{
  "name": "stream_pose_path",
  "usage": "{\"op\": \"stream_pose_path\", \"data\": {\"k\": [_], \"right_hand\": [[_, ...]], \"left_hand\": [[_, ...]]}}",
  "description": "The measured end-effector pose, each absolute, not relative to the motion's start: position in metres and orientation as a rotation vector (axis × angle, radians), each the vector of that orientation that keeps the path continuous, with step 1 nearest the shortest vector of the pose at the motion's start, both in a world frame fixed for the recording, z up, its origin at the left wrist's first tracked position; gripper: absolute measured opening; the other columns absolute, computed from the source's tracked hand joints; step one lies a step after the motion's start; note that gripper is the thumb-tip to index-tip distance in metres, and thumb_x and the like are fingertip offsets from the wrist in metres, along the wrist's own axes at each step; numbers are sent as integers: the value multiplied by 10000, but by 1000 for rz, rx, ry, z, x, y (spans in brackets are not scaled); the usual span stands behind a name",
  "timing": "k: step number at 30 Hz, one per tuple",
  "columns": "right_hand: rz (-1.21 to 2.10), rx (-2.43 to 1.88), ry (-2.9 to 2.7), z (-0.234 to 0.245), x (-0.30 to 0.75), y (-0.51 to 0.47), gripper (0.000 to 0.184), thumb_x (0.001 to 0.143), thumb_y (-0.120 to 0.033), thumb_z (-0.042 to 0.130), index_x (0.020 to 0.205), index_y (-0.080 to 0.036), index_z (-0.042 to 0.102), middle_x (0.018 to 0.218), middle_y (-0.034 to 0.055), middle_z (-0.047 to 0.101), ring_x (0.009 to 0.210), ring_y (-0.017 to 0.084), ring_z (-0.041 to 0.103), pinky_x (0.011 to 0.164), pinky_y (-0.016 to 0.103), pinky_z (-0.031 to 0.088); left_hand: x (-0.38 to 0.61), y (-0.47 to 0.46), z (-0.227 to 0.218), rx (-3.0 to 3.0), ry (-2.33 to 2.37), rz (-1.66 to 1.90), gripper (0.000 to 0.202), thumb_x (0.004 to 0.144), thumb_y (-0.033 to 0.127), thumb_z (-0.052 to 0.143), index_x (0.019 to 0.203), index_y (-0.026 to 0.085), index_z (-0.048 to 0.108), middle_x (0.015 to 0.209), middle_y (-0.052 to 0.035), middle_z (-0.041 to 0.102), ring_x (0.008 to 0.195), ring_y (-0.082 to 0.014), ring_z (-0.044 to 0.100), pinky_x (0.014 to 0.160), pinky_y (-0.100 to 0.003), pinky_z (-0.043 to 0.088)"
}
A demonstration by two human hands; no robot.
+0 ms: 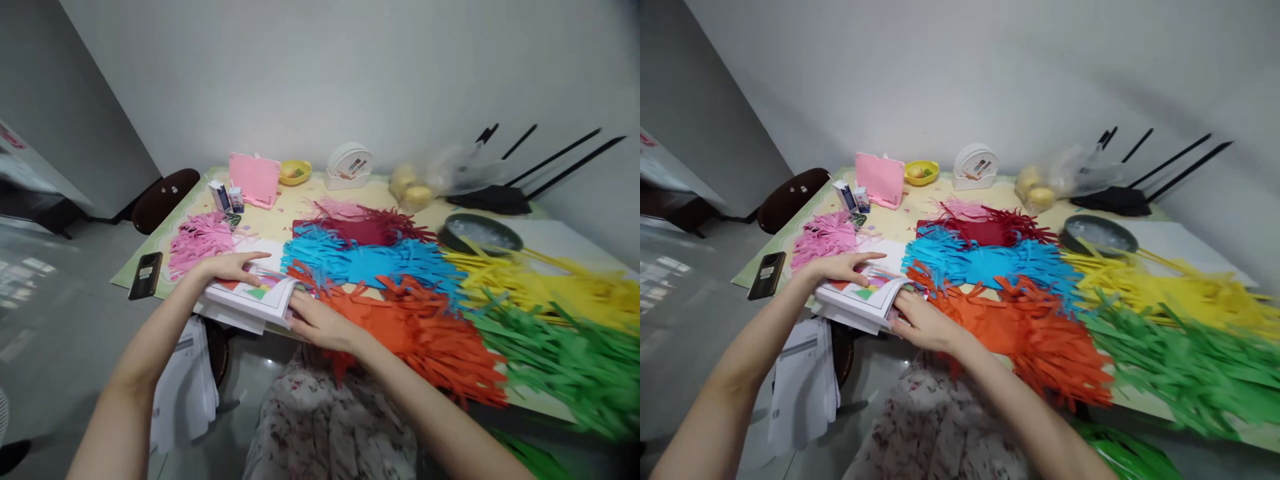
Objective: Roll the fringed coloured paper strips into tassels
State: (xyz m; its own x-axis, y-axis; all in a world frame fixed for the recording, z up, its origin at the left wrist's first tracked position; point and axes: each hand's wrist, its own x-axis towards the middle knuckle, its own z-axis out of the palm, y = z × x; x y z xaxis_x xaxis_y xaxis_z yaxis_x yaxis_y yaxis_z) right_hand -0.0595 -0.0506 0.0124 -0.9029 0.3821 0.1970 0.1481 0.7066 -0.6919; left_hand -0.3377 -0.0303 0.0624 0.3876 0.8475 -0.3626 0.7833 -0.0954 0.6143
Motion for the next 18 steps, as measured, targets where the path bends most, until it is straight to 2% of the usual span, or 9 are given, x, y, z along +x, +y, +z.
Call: {"op": "stream_pose_path", "data": {"k": [4,7,10,12,15,18], "right_hand": [[896,-288,-2704,53,-27,-56,393,870,-323,471,1187,-118,584,1144,189,617,1105,309,546,1013,530,398],[790,-185,-2732,75,2,-61,318,826,-283,506,1082,-146,635,1030,150,673,1017,295,601,1014,538,395],[649,-308,-2559,94,32,-61,289,876,-172,458,1085,-205,654,1146,98,698,1164,264,589,1049,455,398],[597,-516,-2411,107,45,-60,316,917,-147,422,1120,-226,651,1203,73,691,1163,219,609,985,358,459],[647,-812,-2469,125,49,-60,287,934,-312,501,1149,-197,652,1108,90,723,955,215,683,792,300,520],[918,-977,-2704,133,44,-54,415,899,-524,522,959,-156,704,875,84,731,723,203,656,613,274,487]], "left_hand": [[-344,-29,79,1826,1332,111,751,664,502,760,1340,234,571,1431,-70,543,1272,-273,529,964,-249,431],[-335,-42,74,1665,1139,101,584,618,444,805,1143,210,702,1199,-56,702,1068,-265,637,841,-237,478],[-314,-68,60,1487,1079,260,438,633,417,801,995,184,721,987,-31,734,871,-225,652,731,-239,483],[-294,-89,47,1413,1133,488,425,657,409,791,1002,181,692,978,-20,707,865,-205,624,730,-239,473],[-256,-117,22,1336,1159,787,435,658,419,792,980,164,649,937,-16,656,853,-183,579,736,-238,456],[-215,-139,-10,1297,1218,941,372,694,423,771,901,156,616,854,-5,598,803,-160,539,724,-233,429]]}}
